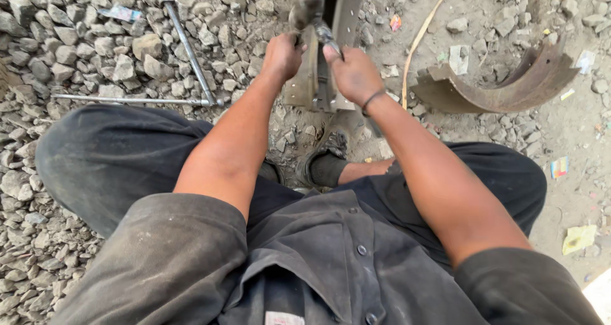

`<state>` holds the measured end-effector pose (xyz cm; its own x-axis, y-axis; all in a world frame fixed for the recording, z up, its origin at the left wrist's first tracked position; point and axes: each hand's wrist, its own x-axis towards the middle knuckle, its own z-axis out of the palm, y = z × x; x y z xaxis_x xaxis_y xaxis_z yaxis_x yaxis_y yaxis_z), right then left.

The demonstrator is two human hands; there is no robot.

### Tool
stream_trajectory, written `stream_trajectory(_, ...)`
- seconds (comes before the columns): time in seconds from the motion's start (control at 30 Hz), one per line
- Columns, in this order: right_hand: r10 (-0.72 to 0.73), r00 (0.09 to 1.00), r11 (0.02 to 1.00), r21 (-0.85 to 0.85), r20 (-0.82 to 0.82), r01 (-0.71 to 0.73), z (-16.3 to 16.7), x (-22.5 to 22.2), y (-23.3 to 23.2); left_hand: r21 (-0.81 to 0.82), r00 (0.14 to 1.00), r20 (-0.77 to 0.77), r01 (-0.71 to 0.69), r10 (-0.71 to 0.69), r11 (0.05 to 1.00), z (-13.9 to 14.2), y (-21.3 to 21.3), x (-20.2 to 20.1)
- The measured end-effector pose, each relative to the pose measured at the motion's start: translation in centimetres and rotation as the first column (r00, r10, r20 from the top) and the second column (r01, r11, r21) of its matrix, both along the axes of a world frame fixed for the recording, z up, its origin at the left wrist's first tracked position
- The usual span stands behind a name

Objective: The person sits on a gravel surface and uses a hammer and a metal punch to repeatedly strike and shape a curved metal brake shoe. They adjust the position of the part and the punch several times to work on different sections.

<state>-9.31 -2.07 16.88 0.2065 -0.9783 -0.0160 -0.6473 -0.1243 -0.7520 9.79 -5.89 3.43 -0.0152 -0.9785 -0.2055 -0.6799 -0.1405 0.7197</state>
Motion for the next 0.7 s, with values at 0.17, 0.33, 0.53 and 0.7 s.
stream_trajectory(0.17,-0.139,0.986,0.92,0.356,-0.09,0.162,-3.8,-1.4,0.7,-0.14,1.0,0.03,0.013,-0.009,0.99,-1.1,1.0,-0.1)
stream_trajectory(0.33,-0.202,0.94,0.931,0.353,0.276,0.097,1.5,-0.6,0.3,-0.138,0.999,0.05,0.004,0.003,0.99,-0.2,-0.1,0.1)
stream_trajectory(0.53,0.083,0.753,0.995,-0.09,0.653,-0.032,8.4,0.1,0.3,0.073,0.984,-0.136,-0.108,0.117,0.991,1.0,0.6,0.5)
stream_trajectory(0.7,0.04,0.975,0.969,-0.245,0.217,0.014,3.4,1.3,1.1,-0.079,1.0,-0.024,-0.01,0.008,0.997,0.2,1.2,0.0)
